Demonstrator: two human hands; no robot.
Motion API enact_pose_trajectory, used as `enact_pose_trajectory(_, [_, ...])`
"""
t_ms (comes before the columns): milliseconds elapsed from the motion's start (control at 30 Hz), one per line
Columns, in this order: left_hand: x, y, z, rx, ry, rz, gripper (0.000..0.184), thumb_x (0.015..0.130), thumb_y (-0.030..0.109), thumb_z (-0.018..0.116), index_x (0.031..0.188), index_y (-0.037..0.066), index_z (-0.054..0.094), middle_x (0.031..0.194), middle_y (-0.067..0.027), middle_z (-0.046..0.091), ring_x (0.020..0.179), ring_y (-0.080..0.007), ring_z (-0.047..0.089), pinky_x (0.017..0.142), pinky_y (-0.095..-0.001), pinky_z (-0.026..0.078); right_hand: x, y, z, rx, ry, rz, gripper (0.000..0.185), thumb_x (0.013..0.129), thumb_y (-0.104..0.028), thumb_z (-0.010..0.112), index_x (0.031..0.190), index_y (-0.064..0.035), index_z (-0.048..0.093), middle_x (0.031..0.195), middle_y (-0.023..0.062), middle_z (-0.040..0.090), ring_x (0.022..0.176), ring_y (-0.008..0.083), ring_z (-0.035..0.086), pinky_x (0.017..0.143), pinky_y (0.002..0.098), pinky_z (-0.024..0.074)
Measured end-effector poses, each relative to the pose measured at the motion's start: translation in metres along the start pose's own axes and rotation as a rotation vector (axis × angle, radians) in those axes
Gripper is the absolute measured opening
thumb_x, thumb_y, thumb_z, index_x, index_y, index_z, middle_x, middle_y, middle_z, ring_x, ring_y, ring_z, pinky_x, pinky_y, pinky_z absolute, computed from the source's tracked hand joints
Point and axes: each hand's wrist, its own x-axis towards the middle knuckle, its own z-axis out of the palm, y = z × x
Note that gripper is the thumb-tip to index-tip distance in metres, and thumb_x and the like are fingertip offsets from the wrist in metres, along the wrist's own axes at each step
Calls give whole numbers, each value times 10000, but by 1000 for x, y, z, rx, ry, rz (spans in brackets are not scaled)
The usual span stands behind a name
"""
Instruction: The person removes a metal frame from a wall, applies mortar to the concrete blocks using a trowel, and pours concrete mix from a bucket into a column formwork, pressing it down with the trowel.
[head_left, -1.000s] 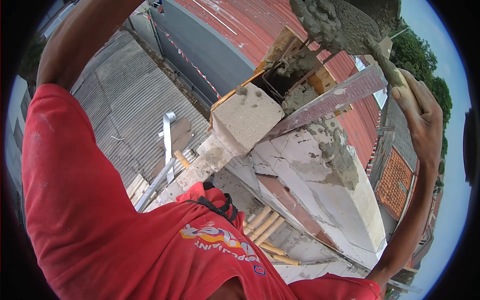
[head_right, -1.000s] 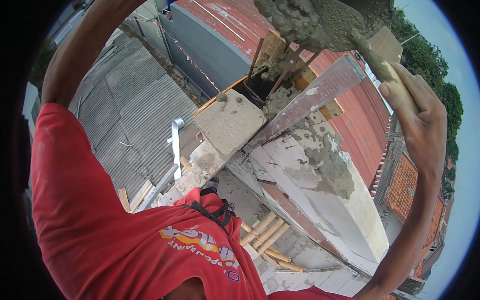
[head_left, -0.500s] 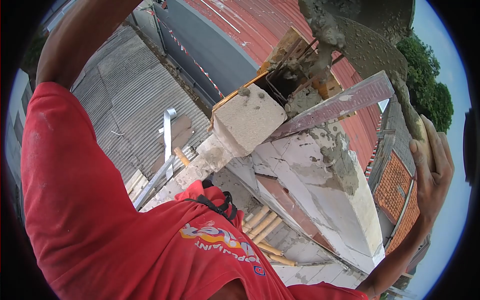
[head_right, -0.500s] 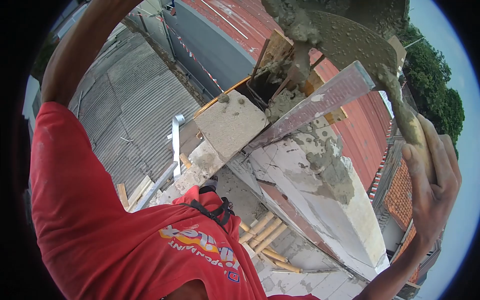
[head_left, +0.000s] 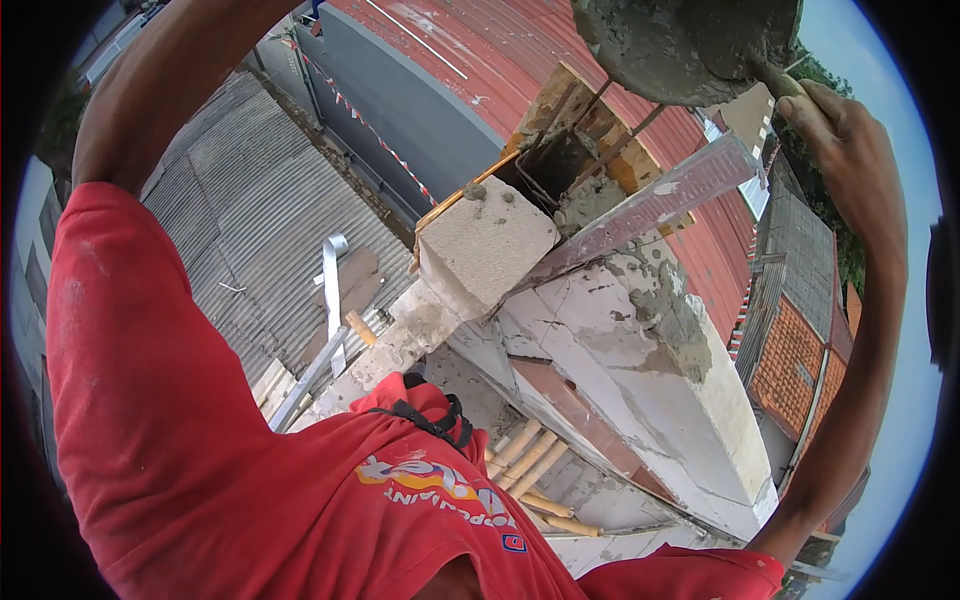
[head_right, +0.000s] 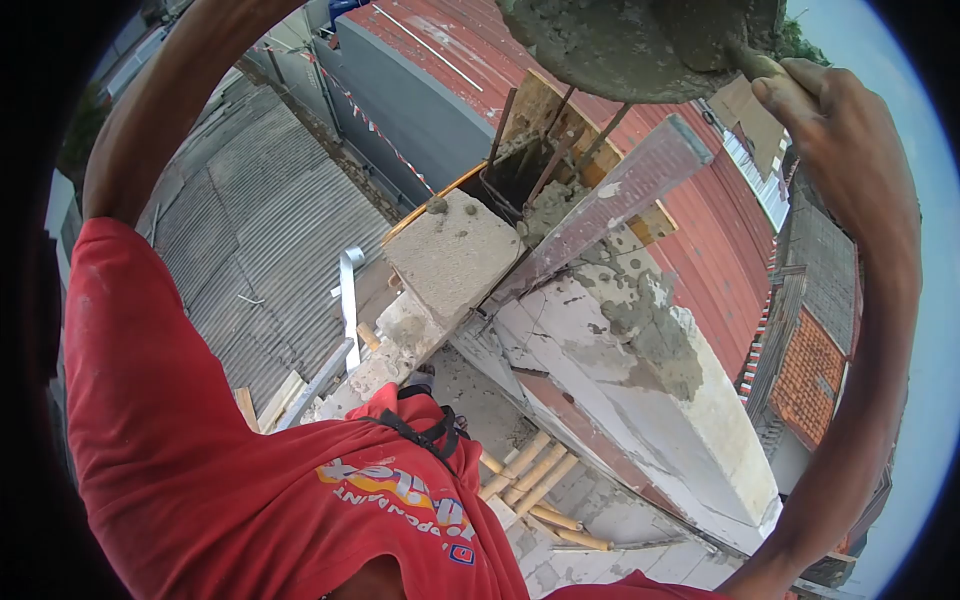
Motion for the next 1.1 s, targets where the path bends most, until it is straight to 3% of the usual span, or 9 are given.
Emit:
enact_pose_trajectory(167, [-4, 0, 2, -23, -15, -4, 268, 974, 240, 547, 831, 15, 566, 826, -98, 576, 808, -251, 559, 813, -535, 489, 5, 35, 34, 203, 95, -182, 520, 949, -429, 641, 1283, -31, 671, 834, 94, 710, 641, 157, 573, 643, 338, 472])
enact_pose_trajectory(433, [-10, -3, 8, -42, -39, -24, 269, 974, 243, 544, 833, 15, 566, 830, -99, 577, 813, -249, 557, 815, -526, 485, -20, 36, 38, 547, -130, 117, 565, 946, -449, 667, 1321, -27, 643, 646, -24, 539, 515, 36, 431, 482, 234, 332])
enact_pose_trajectory(533, [-12, -4, 11, -52, -53, -36, 270, 973, 245, 543, 834, 15, 566, 831, -99, 578, 815, -249, 556, 816, -522, 484, -33, 31, 41, 578, -117, 150, 562, 956, -451, 657, 1324, -27, 640, 599, -74, 439, 476, 15, 347, 446, 234, 264])
enact_pose_trajectory(633, [-21, -7, 18, -67, -64, -55, 270, 973, 246, 542, 835, 14, 566, 833, -99, 578, 817, -248, 555, 817, -519, 483, -42, 26, 42, 600, -105, 175, 564, 950, -457, 662, 1314, -26, 648, 585, -77, 444, 455, 19, 333, 439, 234, 259])
enact_pose_trajectory(833, [-55, -23, 44, -138, -99, -144, 272, 973, 248, 540, 837, 14, 566, 836, -99, 579, 821, -247, 554, 819, -512, 480, -67, 30, 38, 457, -59, 105, 545, 965, -439, 645, 1311, -18, 648, 752, 34, 616, 573, 73, 477, 523, 269, 368])
enact_pose_trajectory(867, [-60, -26, 51, -170, -113, -165, 272, 973, 249, 540, 838, 14, 566, 836, -100, 580, 821, -247, 553, 819, -511, 479, -73, 20, 25, 422, -140, 162, 506, 976, -403, 641, 1309, -22, 649, 905, 74, 658, 706, 120, 553, 628, 301, 435])
enact_pose_trajectory(967, [-98, -50, 82, -224, -154, -286, 273, 973, 250, 539, 838, 14, 566, 838, -100, 580, 823, -246, 553, 820, -507, 478, -90, 33, 29, 299, -28, -34, 506, 966, -364, 670, 1355, -45, 615, 1037, 90, 686, 857, 147, 639, 770, 316, 513])
enact_pose_trajectory(1000, [-112, -58, 94, -249, -168, -331, 273, 973, 250, 538, 839, 14, 566, 838, -100, 580, 824, -246, 552, 820, -506, 478, -96, 31, 27, 315, -80, 64, 482, 964, -325, 677, 1347, -38, 617, 1145, 122, 677, 1063, 210, 627, 940, 376, 480])
enact_pose_trajectory(1100, [-156, -82, 134, -336, -216, -483, 274, 972, 251, 537, 840, 14, 566, 840, -100, 581, 826, -245, 552, 821, -503, 476, -108, 21, 20, 236, -61, 46, 465, 967, -297, 674, 1348, -36, 615, 1130, 122, 684, 1031, 205, 642, 918, 366, 493])
